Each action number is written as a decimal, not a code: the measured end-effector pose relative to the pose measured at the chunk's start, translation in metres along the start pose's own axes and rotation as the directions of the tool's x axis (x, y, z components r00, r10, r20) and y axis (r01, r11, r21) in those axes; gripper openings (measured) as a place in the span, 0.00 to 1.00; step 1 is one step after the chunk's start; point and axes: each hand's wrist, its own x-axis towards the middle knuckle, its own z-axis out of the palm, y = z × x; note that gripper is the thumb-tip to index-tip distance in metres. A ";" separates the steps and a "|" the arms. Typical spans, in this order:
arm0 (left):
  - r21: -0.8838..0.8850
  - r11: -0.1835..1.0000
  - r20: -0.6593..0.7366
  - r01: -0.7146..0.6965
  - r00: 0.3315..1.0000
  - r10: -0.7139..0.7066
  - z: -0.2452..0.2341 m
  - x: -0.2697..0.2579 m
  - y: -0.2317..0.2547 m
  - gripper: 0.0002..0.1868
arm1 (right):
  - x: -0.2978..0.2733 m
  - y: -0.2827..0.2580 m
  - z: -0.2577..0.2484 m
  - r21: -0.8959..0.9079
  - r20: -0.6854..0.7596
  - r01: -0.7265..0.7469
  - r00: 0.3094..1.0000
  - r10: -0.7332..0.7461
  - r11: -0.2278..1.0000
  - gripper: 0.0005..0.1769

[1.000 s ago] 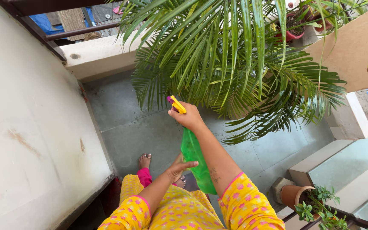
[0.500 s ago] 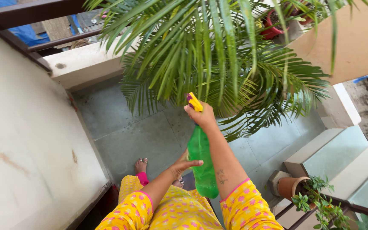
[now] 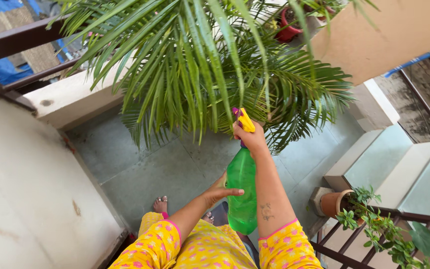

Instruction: The person uses a green spray bottle to mist the leaves of several potted plants on a balcony. They move between a large palm-like plant and smaller potted plants near a staircase, spraying water onto the foliage.

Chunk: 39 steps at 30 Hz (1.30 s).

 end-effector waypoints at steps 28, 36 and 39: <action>0.595 0.790 0.178 -0.146 0.983 0.047 0.054 0.025 0.086 0.66 | -0.083 -0.071 -0.101 0.133 -0.446 0.342 0.859 -0.252 0.930 0.09; 0.713 0.666 0.241 -0.219 0.969 0.061 0.063 0.040 0.088 0.69 | -0.103 -0.087 -0.110 0.010 -0.562 0.273 0.797 -0.220 0.962 0.12; 0.695 0.681 0.285 -0.231 0.958 0.034 0.065 0.041 0.085 0.71 | -0.116 -0.089 -0.110 0.041 -0.580 0.228 0.798 -0.162 0.973 0.11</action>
